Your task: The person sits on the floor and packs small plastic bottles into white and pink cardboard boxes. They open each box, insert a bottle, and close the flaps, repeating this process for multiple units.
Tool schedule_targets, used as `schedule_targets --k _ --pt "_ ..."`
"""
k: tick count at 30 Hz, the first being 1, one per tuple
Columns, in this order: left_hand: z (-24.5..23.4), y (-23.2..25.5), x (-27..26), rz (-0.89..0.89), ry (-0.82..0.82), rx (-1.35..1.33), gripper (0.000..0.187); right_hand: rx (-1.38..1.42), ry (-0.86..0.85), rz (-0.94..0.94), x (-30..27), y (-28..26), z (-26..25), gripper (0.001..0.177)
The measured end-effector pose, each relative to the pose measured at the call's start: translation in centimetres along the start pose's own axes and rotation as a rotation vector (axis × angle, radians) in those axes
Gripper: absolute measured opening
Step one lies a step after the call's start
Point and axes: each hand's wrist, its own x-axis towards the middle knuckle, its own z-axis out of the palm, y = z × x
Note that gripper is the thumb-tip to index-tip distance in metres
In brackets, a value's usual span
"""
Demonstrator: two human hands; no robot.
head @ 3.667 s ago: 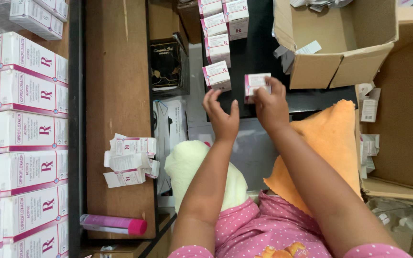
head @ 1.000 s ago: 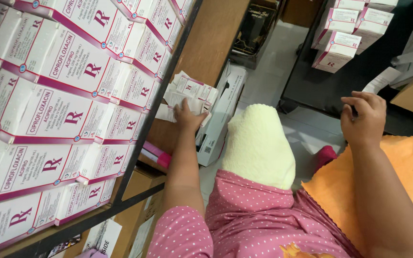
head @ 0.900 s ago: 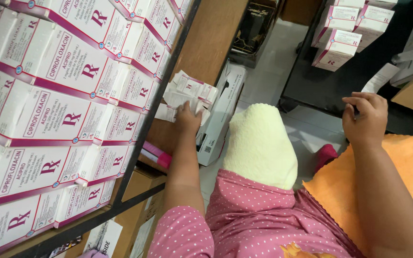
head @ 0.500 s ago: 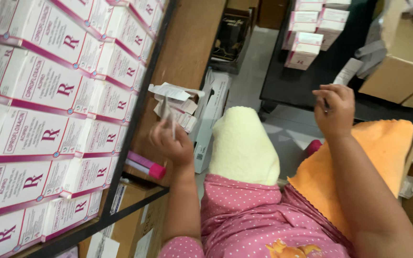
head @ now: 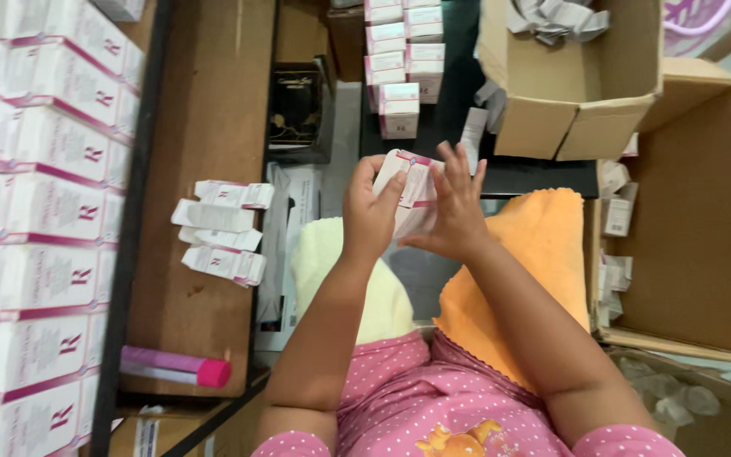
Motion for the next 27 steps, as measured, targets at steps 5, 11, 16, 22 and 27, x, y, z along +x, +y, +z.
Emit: schedule_targets --k 5,11,16,22,27 --pt "0.8 -7.3 2.9 -0.489 -0.043 -0.622 0.011 0.101 -0.22 0.15 -0.7 1.6 -0.2 0.145" --pt "-1.5 -13.3 1.9 -0.565 -0.058 -0.812 0.025 0.113 -0.387 0.268 -0.3 1.0 0.2 0.137" --pt "-3.5 -12.4 2.0 -0.315 -0.238 -0.605 0.081 0.778 -0.279 0.534 -1.0 2.6 0.7 0.11" --pt "0.5 -9.2 -1.4 -0.062 -0.258 -0.192 0.131 1.043 -0.192 0.675 -2.2 4.7 3.0 0.1" --pt "1.1 -8.4 -2.4 -0.08 -0.237 -0.006 0.134 1.09 -0.259 0.728 -3.4 5.5 3.5 0.097"
